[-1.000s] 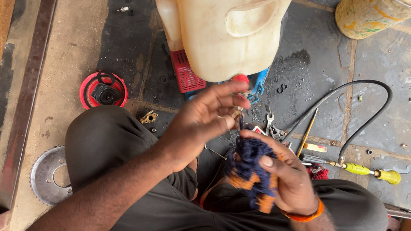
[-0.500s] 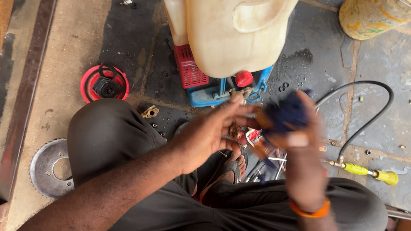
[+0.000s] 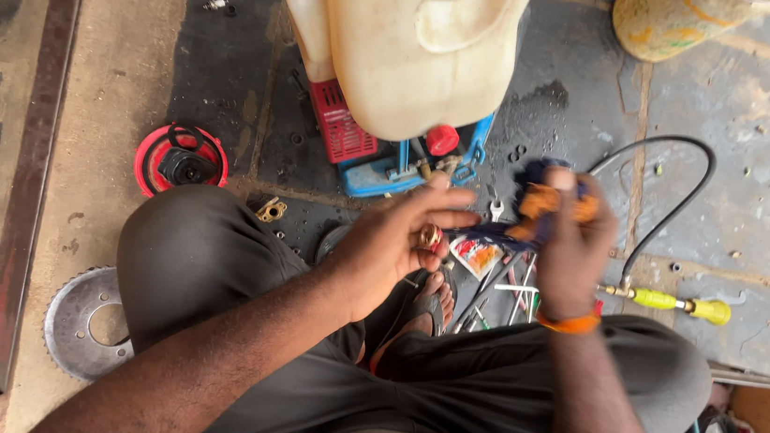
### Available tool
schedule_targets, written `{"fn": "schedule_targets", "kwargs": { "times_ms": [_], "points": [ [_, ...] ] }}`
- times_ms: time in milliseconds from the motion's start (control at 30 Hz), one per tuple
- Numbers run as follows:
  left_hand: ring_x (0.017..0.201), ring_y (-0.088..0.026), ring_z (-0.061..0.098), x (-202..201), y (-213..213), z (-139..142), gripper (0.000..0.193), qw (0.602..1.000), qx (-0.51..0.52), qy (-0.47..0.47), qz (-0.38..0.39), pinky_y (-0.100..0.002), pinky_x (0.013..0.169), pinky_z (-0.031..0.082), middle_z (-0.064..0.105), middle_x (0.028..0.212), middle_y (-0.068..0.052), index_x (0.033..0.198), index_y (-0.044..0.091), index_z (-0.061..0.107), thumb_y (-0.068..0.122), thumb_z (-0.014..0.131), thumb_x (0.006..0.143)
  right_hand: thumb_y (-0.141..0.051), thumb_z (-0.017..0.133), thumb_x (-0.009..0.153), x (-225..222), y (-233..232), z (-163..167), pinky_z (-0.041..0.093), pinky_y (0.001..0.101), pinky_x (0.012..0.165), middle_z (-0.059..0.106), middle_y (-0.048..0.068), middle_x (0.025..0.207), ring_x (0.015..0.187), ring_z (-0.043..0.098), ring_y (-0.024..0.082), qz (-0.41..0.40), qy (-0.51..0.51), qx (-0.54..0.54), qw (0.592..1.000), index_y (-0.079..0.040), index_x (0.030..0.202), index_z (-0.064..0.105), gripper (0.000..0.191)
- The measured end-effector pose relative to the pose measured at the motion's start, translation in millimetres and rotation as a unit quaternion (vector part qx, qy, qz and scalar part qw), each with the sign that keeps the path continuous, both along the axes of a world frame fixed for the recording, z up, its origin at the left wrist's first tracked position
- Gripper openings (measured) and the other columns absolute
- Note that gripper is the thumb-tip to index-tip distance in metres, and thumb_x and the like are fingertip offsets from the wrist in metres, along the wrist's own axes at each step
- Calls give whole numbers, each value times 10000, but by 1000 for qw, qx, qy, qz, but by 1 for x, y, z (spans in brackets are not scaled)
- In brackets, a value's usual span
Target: The person sits on the floor of a repair workshop and wipes small metal fittings with a blue and orange cloth, rubbing each part and setting it down among other scattered hardware. He then picks up and handles small metal components between his fingers.
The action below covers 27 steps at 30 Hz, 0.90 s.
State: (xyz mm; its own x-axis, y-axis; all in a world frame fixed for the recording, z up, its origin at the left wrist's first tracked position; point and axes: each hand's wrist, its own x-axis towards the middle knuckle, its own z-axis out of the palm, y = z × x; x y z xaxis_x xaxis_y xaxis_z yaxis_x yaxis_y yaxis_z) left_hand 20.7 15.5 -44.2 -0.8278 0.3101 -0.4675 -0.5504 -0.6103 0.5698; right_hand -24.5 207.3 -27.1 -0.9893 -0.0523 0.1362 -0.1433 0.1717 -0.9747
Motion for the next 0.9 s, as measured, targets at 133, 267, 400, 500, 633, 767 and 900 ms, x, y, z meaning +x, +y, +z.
{"fn": "schedule_targets", "kwargs": {
  "times_ms": [133,267,400,500,633,767,900],
  "points": [
    [821,-96,637,-5,-7,-5,697,999,-6,-11,46,-278,764,543,715,1132,-119,1319,14,591,594,533,938,-203,587,1045,26,-5,29,518,329,882,594,76,1151,1070,579,184,110,11,25,994,-19,1218,618,255],
    [1029,-126,623,3,2,-16,740,996,-63,12,60,-341,851,526,624,1244,-127,1411,12,557,609,520,976,-225,824,821,39,-35,7,488,467,912,646,165,1239,1123,567,351,171,194,360,896,-19,1297,636,552],
    [1241,-147,512,4,9,-19,776,979,-203,24,24,-357,994,453,508,1413,-103,1577,130,316,609,464,985,-135,803,783,35,-36,-6,537,442,863,681,135,1156,1026,640,355,183,127,347,911,-48,1224,644,476],
    [1315,-183,522,2,8,-16,789,970,-240,43,-1,-388,1025,485,486,1469,-104,1607,141,254,565,475,979,-139,814,786,32,-28,-5,558,433,820,695,118,1060,952,679,332,186,96,336,919,-56,1174,651,429],
    [1278,-232,586,1,2,-12,760,980,-195,41,-25,-438,971,547,555,1422,-132,1592,154,237,472,501,955,-189,842,794,35,-24,-8,535,472,772,679,154,1015,921,666,373,197,162,432,865,-15,1136,628,439],
    [1275,-248,610,11,4,-7,579,880,-413,234,-29,-391,1043,501,611,1385,-145,1537,94,406,337,545,1030,-167,848,765,35,-21,-12,523,464,744,677,149,972,900,665,378,203,178,429,862,-24,1094,637,416],
    [1305,-270,605,15,2,3,495,831,-433,350,8,-395,1077,492,624,1387,-170,1492,72,517,197,607,1022,-128,840,739,30,-11,-5,533,430,724,678,138,954,850,683,343,192,56,346,917,-32,1117,661,429]
  ]
}}
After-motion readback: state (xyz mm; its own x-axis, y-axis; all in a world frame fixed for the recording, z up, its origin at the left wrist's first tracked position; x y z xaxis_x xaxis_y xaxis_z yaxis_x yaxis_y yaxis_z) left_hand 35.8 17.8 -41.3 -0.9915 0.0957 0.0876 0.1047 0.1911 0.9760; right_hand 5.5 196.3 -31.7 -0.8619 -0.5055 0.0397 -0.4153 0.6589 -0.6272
